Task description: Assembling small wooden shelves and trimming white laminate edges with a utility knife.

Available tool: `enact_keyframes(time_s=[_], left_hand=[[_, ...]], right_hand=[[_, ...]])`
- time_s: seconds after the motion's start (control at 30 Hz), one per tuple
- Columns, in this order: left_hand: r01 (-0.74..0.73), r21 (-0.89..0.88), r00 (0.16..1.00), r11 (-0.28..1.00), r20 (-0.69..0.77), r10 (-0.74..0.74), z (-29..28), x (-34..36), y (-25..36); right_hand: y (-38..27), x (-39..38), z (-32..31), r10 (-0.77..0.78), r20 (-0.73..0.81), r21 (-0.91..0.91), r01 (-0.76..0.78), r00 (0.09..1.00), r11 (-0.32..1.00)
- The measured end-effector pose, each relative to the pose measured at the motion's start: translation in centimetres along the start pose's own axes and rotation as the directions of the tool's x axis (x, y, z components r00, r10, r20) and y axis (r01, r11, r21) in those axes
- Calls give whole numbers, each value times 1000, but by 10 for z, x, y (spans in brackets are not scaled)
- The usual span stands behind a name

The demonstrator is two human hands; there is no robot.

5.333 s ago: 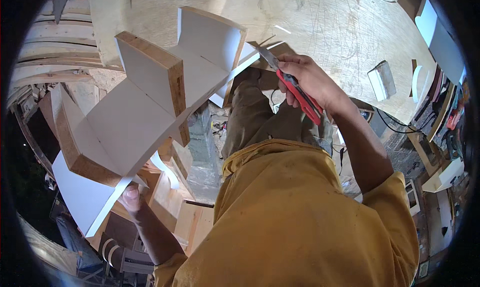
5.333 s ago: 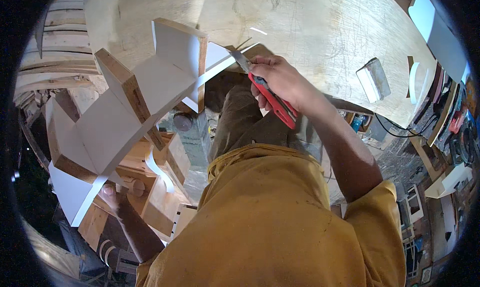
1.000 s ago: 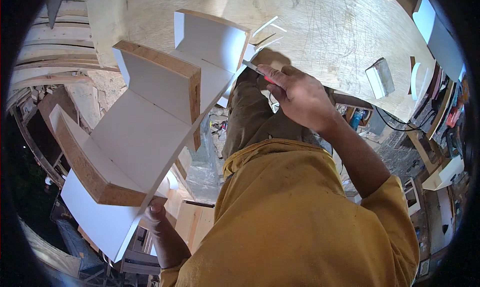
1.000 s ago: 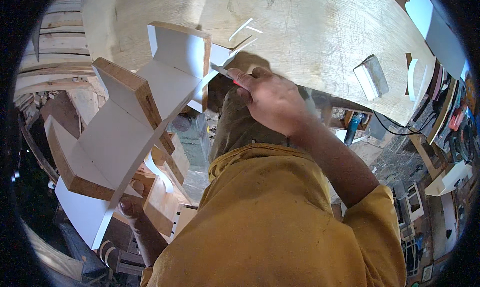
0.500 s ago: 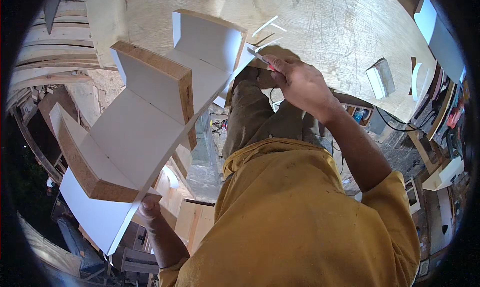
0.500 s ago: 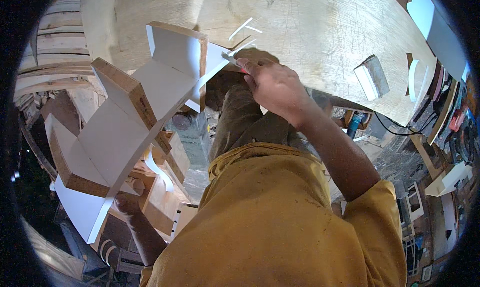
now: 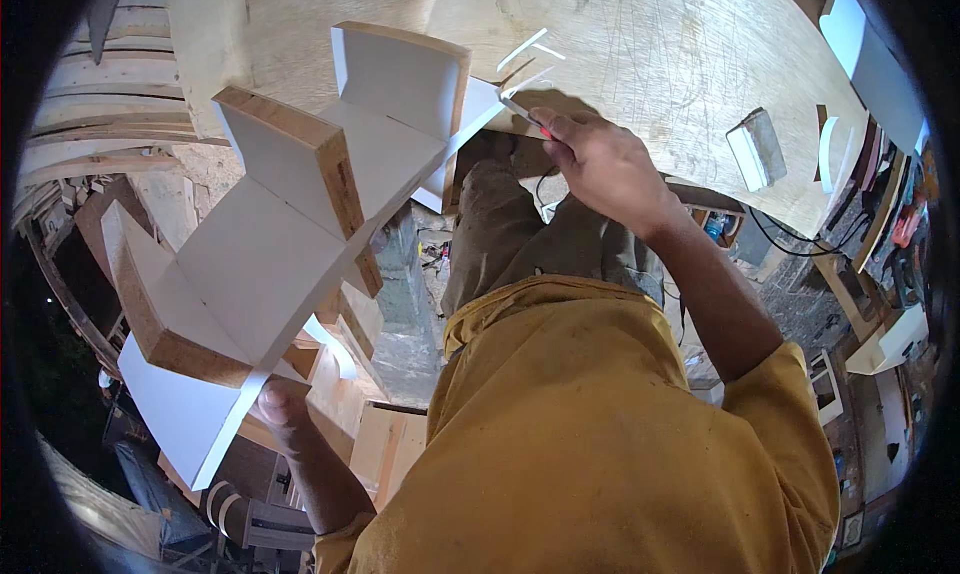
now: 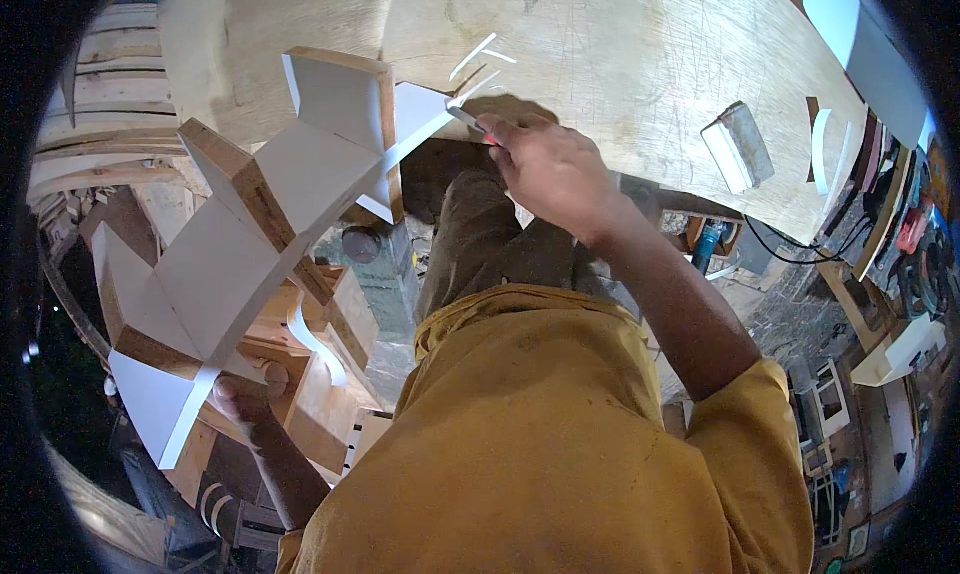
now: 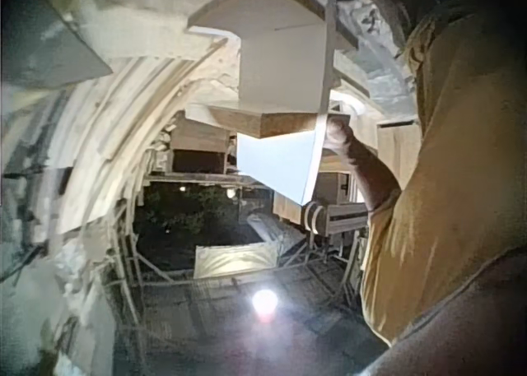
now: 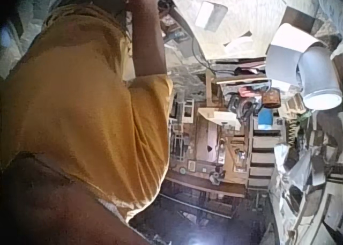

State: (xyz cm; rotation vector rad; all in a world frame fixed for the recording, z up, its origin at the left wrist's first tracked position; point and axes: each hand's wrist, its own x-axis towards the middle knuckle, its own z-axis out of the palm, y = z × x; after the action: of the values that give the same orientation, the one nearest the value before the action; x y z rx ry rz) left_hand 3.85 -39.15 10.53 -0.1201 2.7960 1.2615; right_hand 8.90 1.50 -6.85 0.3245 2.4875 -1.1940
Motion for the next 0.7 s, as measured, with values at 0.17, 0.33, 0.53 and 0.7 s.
enact_keyframes(time_s=[0.17,0.33,0.53,0.7], left_hand=[[-18,37,1000,999,-7,18,-4,9,-5],[57,-43,998,997,-14,-58,-7,11,-8],[81,-43,996,996,-16,-82,-11,10,-11],[125,-26,992,992,-12,-125,-22,10,-12]], right_hand=[[-3,3,-5,28,48,-50,-25,998,998],[-2,9,-2,14,31,-102,-10,999,995],[2,14,3,-12,9,-97,13,1000,995],[-1,16,1,1,-10,-48,-1,1000,999]])
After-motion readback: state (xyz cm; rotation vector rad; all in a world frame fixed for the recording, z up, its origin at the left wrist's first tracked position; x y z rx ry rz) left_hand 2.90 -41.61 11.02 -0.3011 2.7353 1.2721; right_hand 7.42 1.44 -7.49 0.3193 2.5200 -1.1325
